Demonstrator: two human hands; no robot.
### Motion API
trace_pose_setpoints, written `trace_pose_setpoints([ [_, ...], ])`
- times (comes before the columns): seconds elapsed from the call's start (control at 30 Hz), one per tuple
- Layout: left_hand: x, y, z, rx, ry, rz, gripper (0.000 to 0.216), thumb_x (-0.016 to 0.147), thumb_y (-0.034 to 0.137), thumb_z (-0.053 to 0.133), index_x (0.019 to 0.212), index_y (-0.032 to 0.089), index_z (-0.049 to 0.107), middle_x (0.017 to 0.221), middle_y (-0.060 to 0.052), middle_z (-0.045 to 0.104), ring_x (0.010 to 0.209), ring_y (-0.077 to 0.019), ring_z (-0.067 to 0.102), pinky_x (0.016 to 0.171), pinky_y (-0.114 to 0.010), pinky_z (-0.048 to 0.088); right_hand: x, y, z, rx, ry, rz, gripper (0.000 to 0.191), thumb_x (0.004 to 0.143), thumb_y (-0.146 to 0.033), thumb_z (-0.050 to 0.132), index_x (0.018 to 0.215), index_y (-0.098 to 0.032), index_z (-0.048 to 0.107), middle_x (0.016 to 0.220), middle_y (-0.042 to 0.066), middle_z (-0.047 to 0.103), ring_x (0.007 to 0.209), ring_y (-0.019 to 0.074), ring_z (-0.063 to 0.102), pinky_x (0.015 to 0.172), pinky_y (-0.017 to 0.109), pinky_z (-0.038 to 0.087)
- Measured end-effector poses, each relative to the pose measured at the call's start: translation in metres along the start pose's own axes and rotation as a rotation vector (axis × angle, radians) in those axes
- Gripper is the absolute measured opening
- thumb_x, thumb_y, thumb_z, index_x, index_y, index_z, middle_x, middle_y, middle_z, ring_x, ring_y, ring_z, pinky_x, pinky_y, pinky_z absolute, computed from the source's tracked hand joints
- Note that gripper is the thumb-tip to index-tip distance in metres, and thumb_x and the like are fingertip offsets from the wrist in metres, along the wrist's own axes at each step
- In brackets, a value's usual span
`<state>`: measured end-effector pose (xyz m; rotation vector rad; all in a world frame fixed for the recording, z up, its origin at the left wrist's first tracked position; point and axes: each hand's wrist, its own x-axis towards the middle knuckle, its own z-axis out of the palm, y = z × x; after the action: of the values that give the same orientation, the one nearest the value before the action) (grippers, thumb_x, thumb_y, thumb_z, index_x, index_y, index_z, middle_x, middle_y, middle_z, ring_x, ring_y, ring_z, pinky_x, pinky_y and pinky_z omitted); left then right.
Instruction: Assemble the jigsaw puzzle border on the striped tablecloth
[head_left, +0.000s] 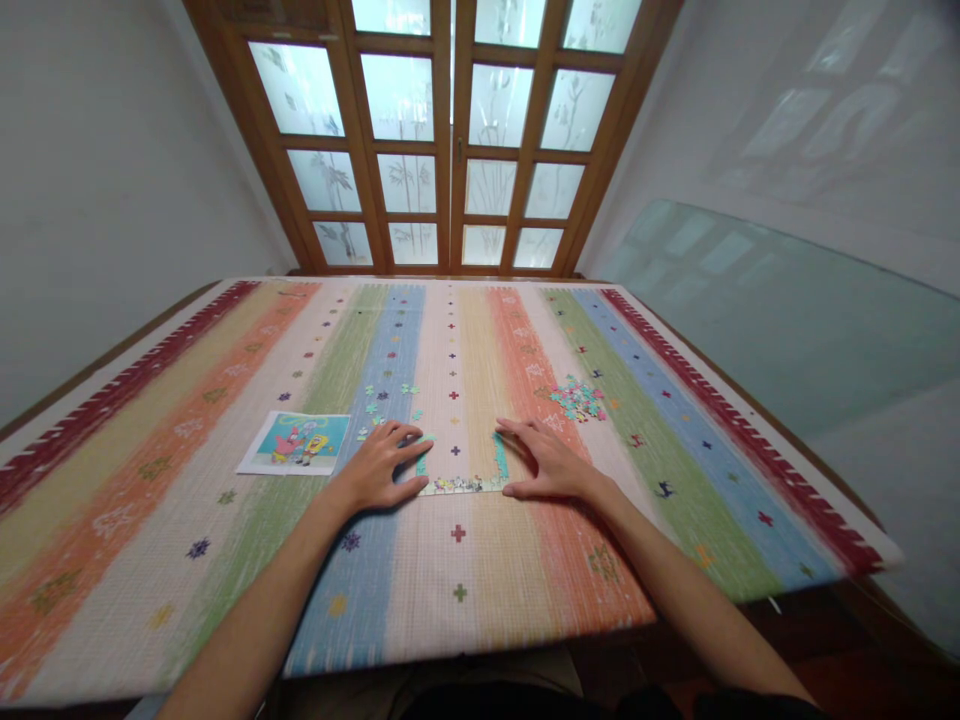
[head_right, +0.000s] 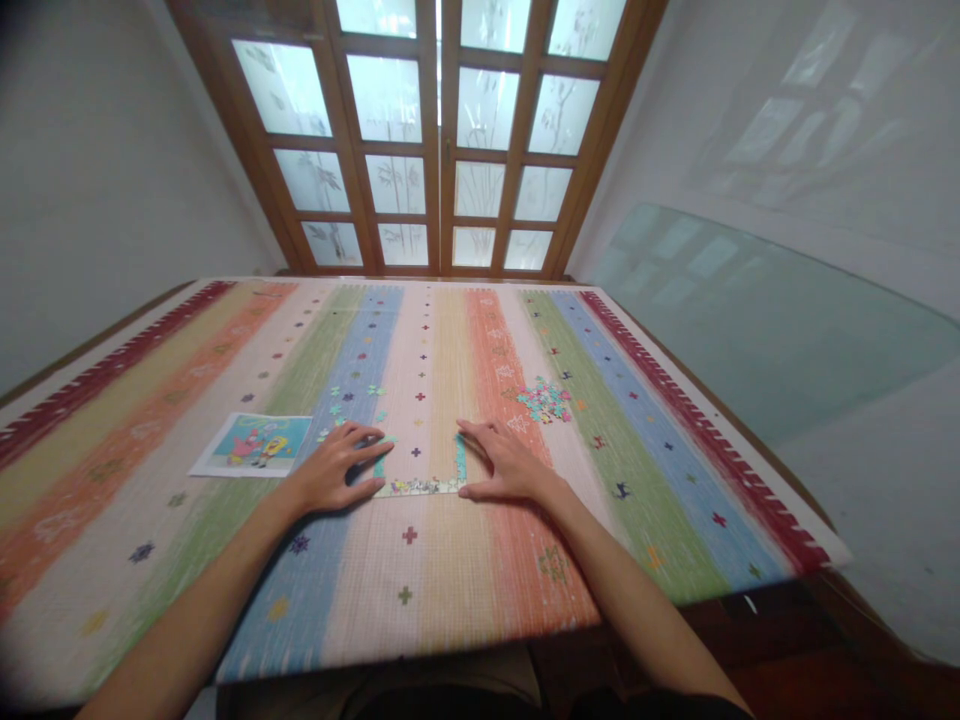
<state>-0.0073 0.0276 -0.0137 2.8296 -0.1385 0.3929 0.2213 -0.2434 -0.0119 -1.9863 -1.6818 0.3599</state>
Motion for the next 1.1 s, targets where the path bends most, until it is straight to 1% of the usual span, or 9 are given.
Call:
trace_pose_setpoints([
  [0.13, 0.0, 0.001, 0.001, 0.014, 0.011, 0.003, 0.044, 0.091, 0.045, 0.061, 0.128, 0.024, 0.067, 0.126, -0.011, 0.063, 0.113, -0.0314, 0.055, 0.103, -0.054, 0.045, 0.0, -0.001, -0.001, -0.006, -0.005, 0.0, 0.106, 0.074, -0.049, 0.084, 0.161, -0.024, 0.029, 0.142, 0.015, 0.057, 0.129, 0.0346, 0.049, 0.111, 0.056, 0.041],
  [0.3, 0.001, 0.003, 0.002, -0.006, 0.019, -0.03, 0.039, 0.094, 0.044, 0.058, 0.126, 0.023, 0.067, 0.125, -0.012, 0.063, 0.114, -0.0307, 0.055, 0.103, -0.052, 0.045, 0.0, -0.001, -0.001, -0.012, -0.007, 0.007, 0.105, 0.074, -0.048, 0.084, 0.16, -0.022, 0.03, 0.142, 0.015, 0.057, 0.129, 0.0347, 0.049, 0.111, 0.055, 0.041],
  [0.47, 0.001, 0.004, 0.002, -0.047, 0.028, -0.051, 0.036, 0.097, 0.044, 0.055, 0.124, 0.023, 0.067, 0.124, -0.011, 0.064, 0.115, -0.0304, 0.056, 0.105, -0.052, 0.045, 0.0, -0.001, -0.001, -0.015, -0.008, -0.001, 0.111, 0.074, -0.048, 0.084, 0.163, -0.026, 0.022, 0.145, 0.014, 0.055, 0.131, 0.035, 0.048, 0.112, 0.057, 0.04],
  [0.6, 0.001, 0.004, 0.002, -0.06, 0.03, -0.065, 0.038, 0.097, 0.043, 0.056, 0.127, 0.022, 0.061, 0.125, -0.011, 0.065, 0.116, -0.0309, 0.056, 0.106, -0.052, 0.044, 0.0, 0.001, 0.0, -0.02, -0.01, 0.011, 0.113, 0.074, -0.05, 0.084, 0.163, -0.025, 0.02, 0.146, 0.014, 0.055, 0.13, 0.0352, 0.048, 0.112, 0.057, 0.039],
  [0.77, 0.001, 0.002, 0.0, -0.082, 0.038, -0.096, 0.051, 0.095, 0.045, 0.056, 0.138, 0.018, 0.05, 0.127, -0.013, 0.064, 0.119, -0.0326, 0.054, 0.106, -0.052, 0.044, -0.001, 0.002, 0.002, -0.012, -0.009, 0.027, 0.114, 0.073, -0.05, 0.084, 0.163, -0.025, 0.019, 0.146, 0.014, 0.055, 0.132, 0.0355, 0.047, 0.113, 0.057, 0.039],
  [0.87, -0.003, -0.004, -0.007, -0.043, 0.075, -0.132, 0.055, 0.095, 0.045, 0.056, 0.142, 0.019, 0.046, 0.128, -0.014, 0.064, 0.12, -0.034, 0.053, 0.105, -0.052, 0.044, -0.001, 0.002, 0.001, -0.01, -0.013, 0.026, 0.114, 0.074, -0.051, 0.083, 0.163, -0.025, 0.016, 0.148, 0.014, 0.054, 0.134, 0.0358, 0.046, 0.115, 0.058, 0.037],
  [0.97, -0.008, -0.016, -0.017, 0.051, 0.127, -0.171, 0.056, 0.093, 0.045, 0.056, 0.142, 0.017, 0.049, 0.13, -0.015, 0.064, 0.119, -0.0353, 0.053, 0.104, -0.053, 0.044, -0.001, 0.001, -0.001, -0.013, -0.013, 0.015, 0.116, 0.074, -0.052, 0.083, 0.164, -0.025, 0.015, 0.149, 0.014, 0.053, 0.135, 0.0364, 0.046, 0.115, 0.059, 0.036],
  [1.03, -0.013, -0.026, -0.023, 0.106, 0.156, -0.201, 0.052, 0.09, 0.042, 0.057, 0.136, 0.017, 0.055, 0.127, -0.016, 0.065, 0.117, -0.0359, 0.054, 0.103, -0.054, 0.044, -0.001, 0.0, -0.002, -0.023, -0.013, 0.009, 0.117, 0.073, -0.052, 0.084, 0.164, -0.026, 0.014, 0.148, 0.014, 0.054, 0.134, 0.0368, 0.047, 0.114, 0.059, 0.037],
  [1.1, -0.018, -0.036, -0.026, 0.163, 0.167, -0.237, 0.045, 0.086, 0.038, 0.058, 0.126, 0.018, 0.062, 0.124, -0.015, 0.066, 0.116, -0.0366, 0.055, 0.102, -0.055, 0.044, -0.001, 0.0, -0.002, -0.03, -0.015, 0.007, 0.117, 0.073, -0.052, 0.084, 0.164, -0.026, 0.015, 0.148, 0.015, 0.054, 0.134, 0.0369, 0.047, 0.114, 0.059, 0.038],
])
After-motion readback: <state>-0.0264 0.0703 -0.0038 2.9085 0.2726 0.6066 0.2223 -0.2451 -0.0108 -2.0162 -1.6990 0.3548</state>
